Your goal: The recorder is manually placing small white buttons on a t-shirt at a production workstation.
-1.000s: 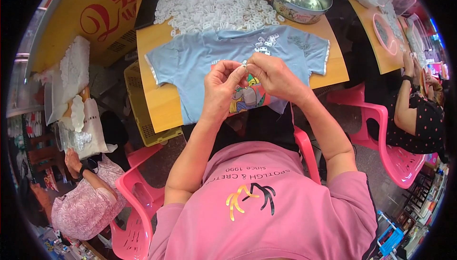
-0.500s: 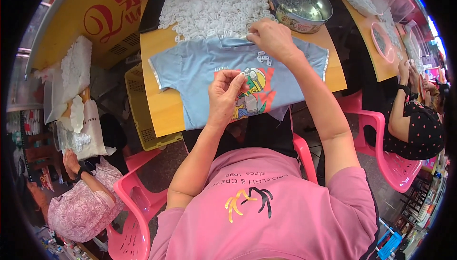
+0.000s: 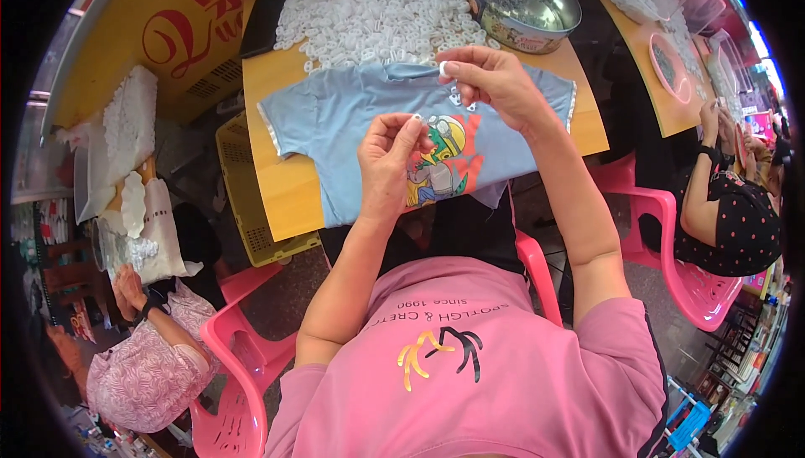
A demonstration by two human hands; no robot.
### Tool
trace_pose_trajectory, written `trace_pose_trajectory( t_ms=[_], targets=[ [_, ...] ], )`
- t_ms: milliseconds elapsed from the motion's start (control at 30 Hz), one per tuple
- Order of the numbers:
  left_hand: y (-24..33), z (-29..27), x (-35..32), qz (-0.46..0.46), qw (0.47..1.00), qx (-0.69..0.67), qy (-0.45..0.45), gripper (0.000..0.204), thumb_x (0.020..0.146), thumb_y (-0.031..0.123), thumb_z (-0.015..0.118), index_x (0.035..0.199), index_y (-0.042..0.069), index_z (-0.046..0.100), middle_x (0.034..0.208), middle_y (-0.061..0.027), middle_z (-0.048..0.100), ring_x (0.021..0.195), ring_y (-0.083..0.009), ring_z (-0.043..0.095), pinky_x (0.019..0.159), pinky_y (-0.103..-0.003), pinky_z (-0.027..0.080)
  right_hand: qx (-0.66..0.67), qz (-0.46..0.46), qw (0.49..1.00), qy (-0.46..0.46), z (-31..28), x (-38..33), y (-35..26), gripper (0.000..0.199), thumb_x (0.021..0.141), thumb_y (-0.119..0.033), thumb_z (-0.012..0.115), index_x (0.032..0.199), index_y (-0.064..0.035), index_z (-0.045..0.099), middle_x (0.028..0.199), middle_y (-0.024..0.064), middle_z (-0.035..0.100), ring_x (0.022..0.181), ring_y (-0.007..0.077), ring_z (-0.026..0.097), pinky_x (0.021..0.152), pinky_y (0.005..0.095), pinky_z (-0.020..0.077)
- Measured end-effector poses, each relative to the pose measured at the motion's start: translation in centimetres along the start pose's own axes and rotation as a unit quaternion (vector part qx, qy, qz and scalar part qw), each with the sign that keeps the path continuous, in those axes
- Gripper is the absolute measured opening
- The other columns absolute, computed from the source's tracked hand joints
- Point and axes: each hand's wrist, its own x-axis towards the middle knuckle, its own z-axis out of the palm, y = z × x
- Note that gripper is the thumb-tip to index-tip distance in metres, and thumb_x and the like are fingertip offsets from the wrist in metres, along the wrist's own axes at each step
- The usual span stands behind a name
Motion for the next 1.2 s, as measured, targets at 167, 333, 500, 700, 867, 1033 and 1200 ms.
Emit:
trace_pose_trajectory(
  t_ms=[167,333,500,700,867,1033,1200],
  targets=[
    [2.2,1.9,-0.6,0.036,0.999,-0.018,-0.021,0.012,0.094,0.009,0.062,0.100,0.000,0.057,0.095,-0.0091,0.066,0.076,-0.0113,0.063,0.071,-0.025,0.053,0.109,0.027,0.994,-0.017,1.2,-2.8,0.7,0.025,0.090,-0.015,0.068,0.110,-0.0002,0.063,0.096,0.0124,0.068,0.062,0.0044,0.057,0.057,0.0186,0.0491],
    [2.3,2.5,-1.1,0.059,0.998,-0.018,-0.030,0.014,0.094,0.008,0.061,0.102,-0.002,0.056,0.107,-0.0134,0.066,0.084,-0.0140,0.065,0.078,-0.027,0.054,0.201,0.052,0.978,0.022,2.8,-4.1,1.6,0.020,0.091,-0.014,0.067,0.105,-0.0019,0.063,0.093,0.0070,0.067,0.065,0.0046,0.057,0.056,0.0197,0.0492],
    [2.1,2.4,-1.4,0.061,0.997,-0.021,-0.034,0.013,0.094,0.007,0.061,0.103,-0.002,0.055,0.110,-0.0158,0.065,0.089,-0.0164,0.066,0.082,-0.029,0.055,0.236,0.053,0.968,0.071,3.7,-4.8,3.3,0.018,0.091,-0.014,0.067,0.103,-0.0029,0.063,0.088,0.0021,0.064,0.068,0.0044,0.056,0.057,0.0208,0.0491],
    [2.4,2.5,-1.6,0.053,0.998,-0.024,-0.019,0.012,0.094,0.007,0.061,0.102,-0.001,0.056,0.102,-0.0125,0.067,0.085,-0.0141,0.066,0.075,-0.027,0.055,0.249,0.038,0.965,0.068,4.2,-5.5,2.9,0.019,0.088,-0.016,0.071,0.100,-0.0039,0.063,0.087,0.0010,0.065,0.071,0.0054,0.059,0.061,0.0229,0.0530],
    [2.4,2.4,-1.6,0.041,0.999,-0.006,0.014,0.012,0.092,0.009,0.065,0.100,0.001,0.059,0.085,-0.0035,0.062,0.073,-0.0073,0.060,0.064,-0.021,0.051,0.249,0.040,0.965,0.078,4.7,-6.1,2.7,0.019,0.090,-0.012,0.067,0.106,-0.0013,0.064,0.094,0.0045,0.066,0.072,0.0044,0.058,0.063,0.0214,0.0531],
    [2.3,2.4,-1.7,0.047,0.999,-0.016,-0.002,0.012,0.093,0.007,0.064,0.101,0.000,0.058,0.098,-0.0081,0.065,0.079,-0.0094,0.062,0.071,-0.023,0.052,0.202,-0.008,0.977,0.072,5.3,-6.1,3.3,0.024,0.091,-0.011,0.066,0.113,-0.0004,0.063,0.095,0.0027,0.066,0.075,0.0043,0.059,0.063,0.0225,0.0534],
    [1.9,2.4,-1.5,0.071,0.997,-0.015,-0.010,0.012,0.093,0.007,0.062,0.103,0.000,0.058,0.109,-0.0121,0.065,0.089,-0.0117,0.063,0.080,-0.025,0.052,0.044,-0.088,0.990,0.098,5.2,-6.2,3.8,0.024,0.094,-0.013,0.063,0.114,-0.0006,0.063,0.094,0.0021,0.065,0.076,0.0048,0.059,0.064,0.0229,0.0530]
  ],
)
